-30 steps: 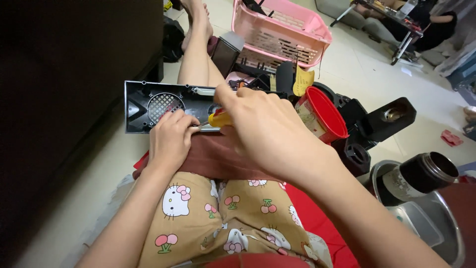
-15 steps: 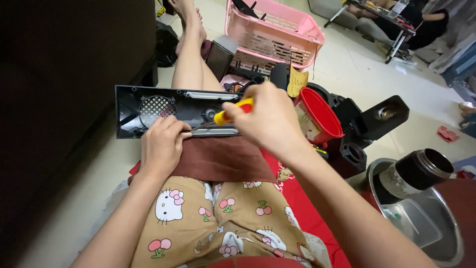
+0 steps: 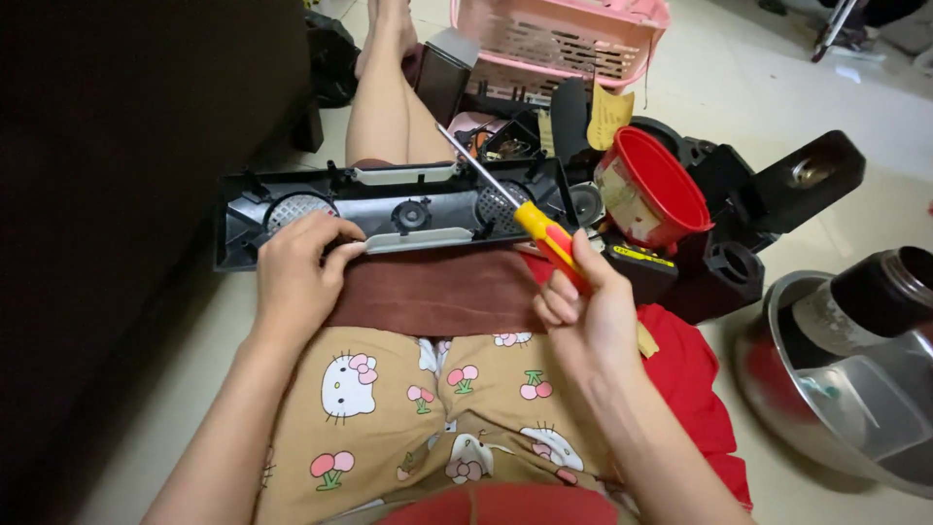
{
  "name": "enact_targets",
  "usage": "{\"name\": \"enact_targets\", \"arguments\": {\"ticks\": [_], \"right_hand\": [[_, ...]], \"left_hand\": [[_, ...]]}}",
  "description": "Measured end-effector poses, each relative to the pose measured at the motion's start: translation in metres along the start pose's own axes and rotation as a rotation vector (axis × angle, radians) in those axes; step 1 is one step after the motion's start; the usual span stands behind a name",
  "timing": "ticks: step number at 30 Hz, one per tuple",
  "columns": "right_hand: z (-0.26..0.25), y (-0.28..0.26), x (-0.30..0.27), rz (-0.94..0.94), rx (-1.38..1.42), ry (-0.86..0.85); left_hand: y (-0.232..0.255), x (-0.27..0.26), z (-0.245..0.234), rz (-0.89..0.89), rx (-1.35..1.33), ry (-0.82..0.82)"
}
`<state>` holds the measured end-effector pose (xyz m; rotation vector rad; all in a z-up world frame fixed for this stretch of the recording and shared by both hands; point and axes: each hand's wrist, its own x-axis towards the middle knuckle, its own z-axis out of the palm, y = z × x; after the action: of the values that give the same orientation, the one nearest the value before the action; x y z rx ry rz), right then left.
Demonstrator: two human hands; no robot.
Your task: The person uses a screwdriver to tighten screws on a black electronic device with circular grilles, resting on their lap. They then pick up a red container filled with small parts and sort through them with their fingers.
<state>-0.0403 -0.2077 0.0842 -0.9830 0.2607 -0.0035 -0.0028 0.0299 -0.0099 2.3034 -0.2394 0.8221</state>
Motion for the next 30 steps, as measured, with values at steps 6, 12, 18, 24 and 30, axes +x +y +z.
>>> {"name": "enact_targets", "arguments": {"ticks": [6,12,18,24,30], "right_hand": [[-0.009,0.045,-0.006,-0.01,0.066,0.042],[-0.01,0.05,-0.008,-0.023,0.011,0.021],[-0.022,0.053,0.002,-0.025,0.121,0.019],[-0.019,0.044,-0.004,-0.1,0.121,0.009],[-0.021,0.023,-0.004,-0.336,0.005,0.067]], "left_hand": [[0.014,0.022,-0.022,0.064,0.174,-0.204],[0.05,0.047,0.015,0.124,0.266,-0.399],[0.041,0.043,0.028,0.172,0.255,-0.215],[0.057,0.029,0.013,0.162,0.25,-0.283],[0.079,0.033,0.001,0.026,0.086,-0.351]]}}
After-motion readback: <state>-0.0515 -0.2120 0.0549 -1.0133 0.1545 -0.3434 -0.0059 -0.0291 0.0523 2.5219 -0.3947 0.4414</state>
